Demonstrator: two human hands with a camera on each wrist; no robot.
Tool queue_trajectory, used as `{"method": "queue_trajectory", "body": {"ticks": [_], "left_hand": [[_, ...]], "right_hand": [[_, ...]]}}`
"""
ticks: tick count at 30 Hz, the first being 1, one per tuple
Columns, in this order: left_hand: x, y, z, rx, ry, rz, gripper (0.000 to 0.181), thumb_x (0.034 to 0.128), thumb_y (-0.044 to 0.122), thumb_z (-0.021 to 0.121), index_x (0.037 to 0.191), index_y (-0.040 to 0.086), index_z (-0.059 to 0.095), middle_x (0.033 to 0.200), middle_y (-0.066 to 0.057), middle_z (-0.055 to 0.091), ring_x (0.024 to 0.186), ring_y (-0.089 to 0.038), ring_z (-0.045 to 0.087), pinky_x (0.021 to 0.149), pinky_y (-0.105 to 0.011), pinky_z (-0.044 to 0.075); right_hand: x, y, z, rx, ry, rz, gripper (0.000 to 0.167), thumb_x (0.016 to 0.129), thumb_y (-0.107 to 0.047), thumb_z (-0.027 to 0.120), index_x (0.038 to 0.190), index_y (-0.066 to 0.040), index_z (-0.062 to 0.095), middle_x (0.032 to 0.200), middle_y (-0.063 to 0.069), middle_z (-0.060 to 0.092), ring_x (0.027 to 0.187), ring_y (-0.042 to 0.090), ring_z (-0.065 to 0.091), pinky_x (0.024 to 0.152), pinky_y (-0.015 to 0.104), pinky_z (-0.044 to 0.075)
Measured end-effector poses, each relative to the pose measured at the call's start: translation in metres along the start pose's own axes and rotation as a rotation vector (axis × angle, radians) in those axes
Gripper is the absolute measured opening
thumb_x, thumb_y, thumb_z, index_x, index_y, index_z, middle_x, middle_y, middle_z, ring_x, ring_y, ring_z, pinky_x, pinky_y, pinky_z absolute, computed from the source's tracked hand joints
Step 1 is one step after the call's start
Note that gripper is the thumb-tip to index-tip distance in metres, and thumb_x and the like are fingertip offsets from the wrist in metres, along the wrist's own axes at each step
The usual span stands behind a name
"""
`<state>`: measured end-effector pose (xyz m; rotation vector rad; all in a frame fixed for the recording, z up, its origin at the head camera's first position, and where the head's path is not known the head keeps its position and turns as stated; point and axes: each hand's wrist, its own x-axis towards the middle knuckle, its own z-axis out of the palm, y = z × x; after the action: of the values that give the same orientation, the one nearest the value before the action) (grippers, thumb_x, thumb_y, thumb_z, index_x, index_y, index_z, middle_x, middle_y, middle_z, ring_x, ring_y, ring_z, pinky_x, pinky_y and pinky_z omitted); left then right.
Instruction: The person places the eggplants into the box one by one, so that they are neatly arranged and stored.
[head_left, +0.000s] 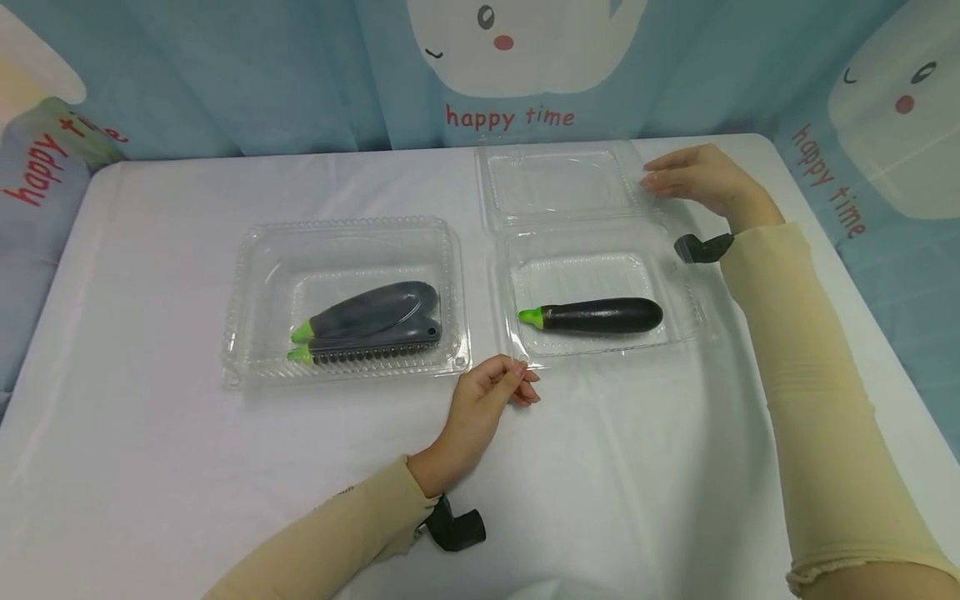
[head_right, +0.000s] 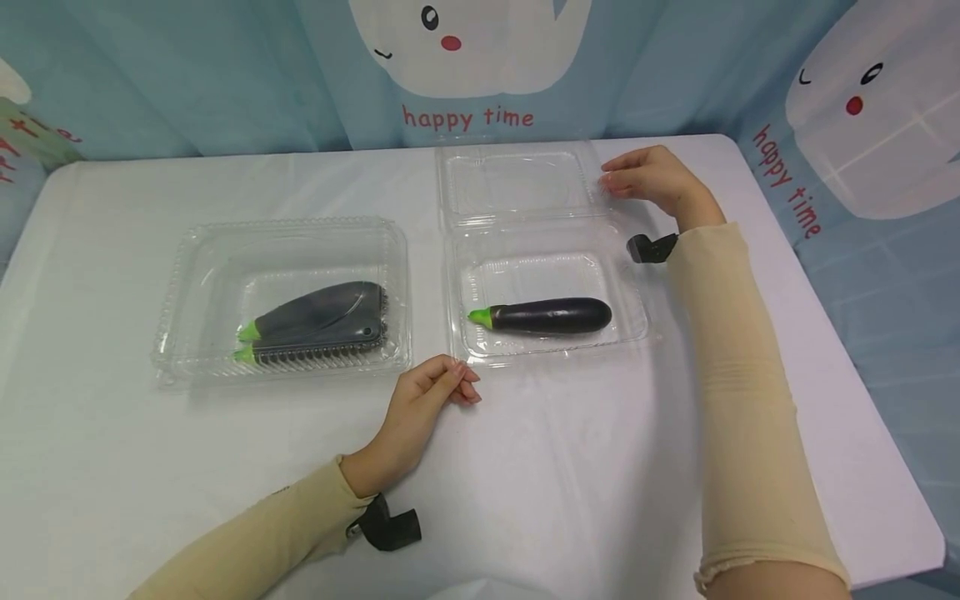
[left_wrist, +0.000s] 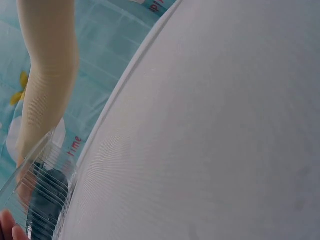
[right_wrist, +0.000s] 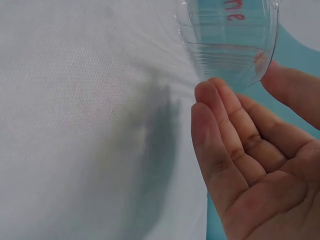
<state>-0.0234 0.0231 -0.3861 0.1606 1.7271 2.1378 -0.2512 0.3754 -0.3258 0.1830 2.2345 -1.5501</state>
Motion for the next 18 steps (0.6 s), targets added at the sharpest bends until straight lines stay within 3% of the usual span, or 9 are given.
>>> {"method": "queue_trajectory", "body": {"ticks": [4,11,18], "left_hand": [[0.0001,0.0003,0.0004,-0.002,0.002,-0.005,0.018,0.0963,0.003,0.05,0.093,-0.01,0.061,0.083,-0.026,0.063,0.073,-0.012,0.061,0.073,-0.028,0.053],[-0.0003,0.0007,0.0002,0.001,0.004,-0.001,0.018,0.0962,0.003,0.05,0.093,-0.01,0.061,0.082,-0.024,0.063,0.073,-0.013,0.061,0.073,-0.029,0.053],[-0.0005,0.0013,0.0008,-0.013,0.006,-0.005,0.017,0.0956,0.002,0.05,0.092,-0.011,0.06,0.082,-0.026,0.063,0.072,-0.011,0.061,0.072,-0.028,0.053]], "right_hand": [[0.0014,0.0024,-0.0009,0.037,-0.011,0.006,0.045,0.089,-0.008,0.065,0.129,0.006,0.051,0.096,-0.006,0.067,0.087,0.006,0.063,0.078,0.015,0.05],[0.0027,0.0033,-0.0009,0.074,-0.011,-0.008,0.039,0.088,-0.007,0.066,0.124,0.005,0.056,0.095,-0.004,0.068,0.086,0.007,0.064,0.076,0.016,0.051],[-0.0003,0.0019,0.0007,-0.047,0.03,-0.021,0.05,0.087,-0.014,0.069,0.129,0.006,0.05,0.096,-0.01,0.067,0.089,0.005,0.062,0.078,0.014,0.048]]}}
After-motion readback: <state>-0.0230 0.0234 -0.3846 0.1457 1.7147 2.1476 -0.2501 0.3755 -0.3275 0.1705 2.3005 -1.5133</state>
